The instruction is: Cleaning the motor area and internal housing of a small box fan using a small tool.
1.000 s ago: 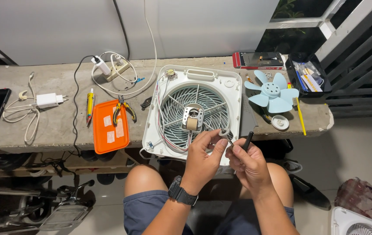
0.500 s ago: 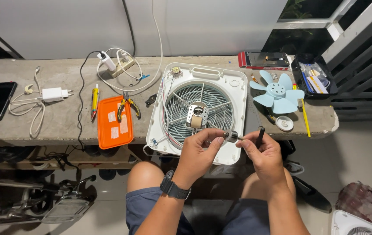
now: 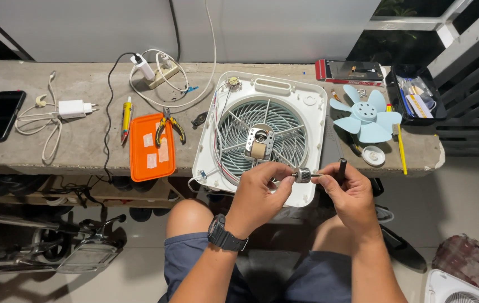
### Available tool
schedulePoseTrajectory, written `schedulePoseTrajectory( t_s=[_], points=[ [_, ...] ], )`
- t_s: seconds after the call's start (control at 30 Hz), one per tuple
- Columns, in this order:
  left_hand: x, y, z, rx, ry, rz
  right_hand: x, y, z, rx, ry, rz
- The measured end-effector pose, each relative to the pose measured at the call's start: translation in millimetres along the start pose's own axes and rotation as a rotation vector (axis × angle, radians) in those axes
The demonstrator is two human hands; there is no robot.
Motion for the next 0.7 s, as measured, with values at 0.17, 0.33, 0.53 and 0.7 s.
schedulePoseTrajectory(
  t_s=[0.17, 0.33, 0.53, 0.7],
  points=[
    [0.2, -2.7, 0.1, 0.014, -0.008, -0.03, -2.0, 5.7, 1.2, 0.007, -0.02, 0.003],
    [-0.3, -2.6, 0.7, 0.008, -0.014, -0.044, -0.4, 6.8, 1.6, 0.003, -0.023, -0.006],
    [-1.7, -3.6, 2.4, -0.02, -0.028, -0.037, 0.5, 11.3, 0.2, -0.001, -0.017, -0.007],
    [-5.2, -9.7, 4.6, -0.039, 0.0, -0.015, 2.5, 10.8, -0.7, 0.009, 0.017, -0.037]
  ],
)
Point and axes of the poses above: each hand's wrist, its own z-axis away from the middle knuckle, its own x-axis out of the palm, y = z × x, the point moved 3 cm from there along -z, towards the middle knuckle, and after that the axes turned 3 degrees about z, right-handed, at the moved point
